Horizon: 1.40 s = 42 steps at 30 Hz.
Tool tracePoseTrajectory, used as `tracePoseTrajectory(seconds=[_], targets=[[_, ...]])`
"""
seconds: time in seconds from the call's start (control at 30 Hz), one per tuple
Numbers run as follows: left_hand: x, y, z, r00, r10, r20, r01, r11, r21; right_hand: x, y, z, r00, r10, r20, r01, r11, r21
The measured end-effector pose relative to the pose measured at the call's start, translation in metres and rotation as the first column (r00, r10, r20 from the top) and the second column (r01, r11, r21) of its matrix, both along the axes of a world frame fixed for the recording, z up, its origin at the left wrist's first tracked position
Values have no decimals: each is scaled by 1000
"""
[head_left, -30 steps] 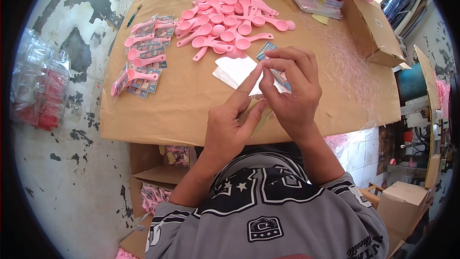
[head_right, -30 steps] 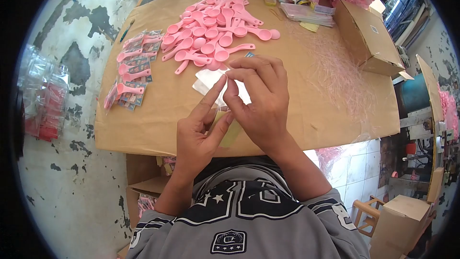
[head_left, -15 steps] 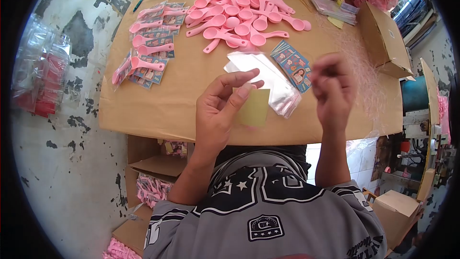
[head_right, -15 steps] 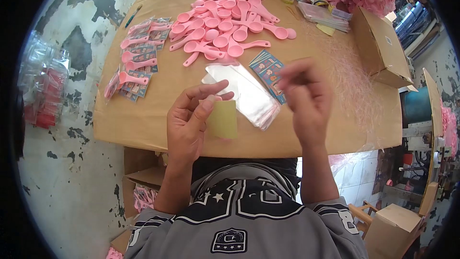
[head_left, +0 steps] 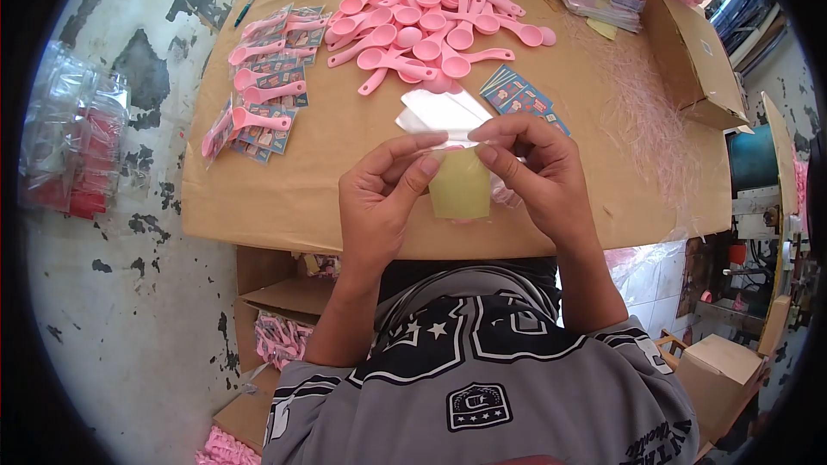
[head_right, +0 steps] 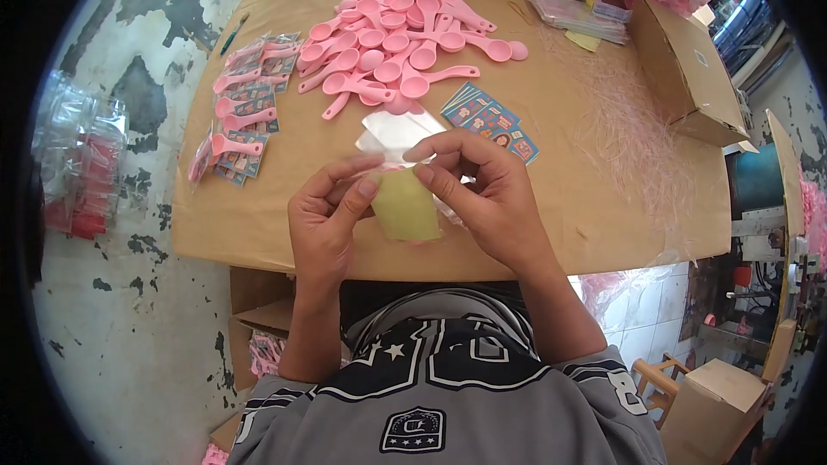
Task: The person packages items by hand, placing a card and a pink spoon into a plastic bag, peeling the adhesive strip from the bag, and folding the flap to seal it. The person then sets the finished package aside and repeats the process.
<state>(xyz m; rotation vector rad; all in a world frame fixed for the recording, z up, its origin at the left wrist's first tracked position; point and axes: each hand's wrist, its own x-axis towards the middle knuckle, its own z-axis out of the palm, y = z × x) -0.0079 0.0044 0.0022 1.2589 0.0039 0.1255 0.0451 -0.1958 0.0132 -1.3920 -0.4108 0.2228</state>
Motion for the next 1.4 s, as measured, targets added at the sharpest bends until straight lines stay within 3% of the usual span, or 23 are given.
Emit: tracePoseTrajectory(seconds=[0.07,0.2,0.3,0.4,0.5,0.6,0.67,0.73,0.83,0.93,0.97,1.0,1.07,1.17,1.3,1.4], targets=[[-1,0,-4,999,-2,53,3,1000,-23,-3,1,0,999,-24,28,21,996,86],[-1,0,-12,974,-25,226,29,1000,-11,-3,-13,3,997,39,63,-41,998,42],[-3,6,-12,965,-66,254,40,994,107,-5,-18,9,997,71,12,-72,995,63],[-4,4,-3,954,-54,295,44,998,41,-6,-18,12,997,72,41,-75,996,53],[-7,11,-10,952,-85,295,80,996,28,-11,-7,12,996,28,85,-28,1000,1],[-14,4,-3,986,21,165,-35,996,83,-14,5,10,997,14,70,-15,1000,15],[-15,7,4,993,-55,106,58,998,-20,-15,12,14,999,-3,41,-1,996,84],[-19,12,9,988,-132,78,140,986,-96,-14,13,14,996,33,80,-35,999,24],[-22,22,-5,984,-129,122,115,987,116,-13,17,13,987,-30,160,28,999,15],[-21,46,5,921,109,374,-298,814,499,-8,12,14,928,-267,260,256,964,75],[-18,57,8,851,207,482,-468,717,518,-4,7,14,885,-363,291,348,932,103],[-14,70,11,756,282,590,-620,597,509,1,0,13,860,-393,327,396,916,58],[-6,104,19,739,338,583,-665,508,548,10,-16,11,800,-444,403,495,869,-24],[-5,114,34,804,302,512,-594,442,672,9,-35,23,793,-311,523,568,688,-452],[-6,96,11,876,156,457,-441,642,627,6,-40,4,835,-31,550,419,682,-599],[-5,57,9,957,85,276,-271,592,759,-2,-32,7,855,159,494,294,637,-713]])
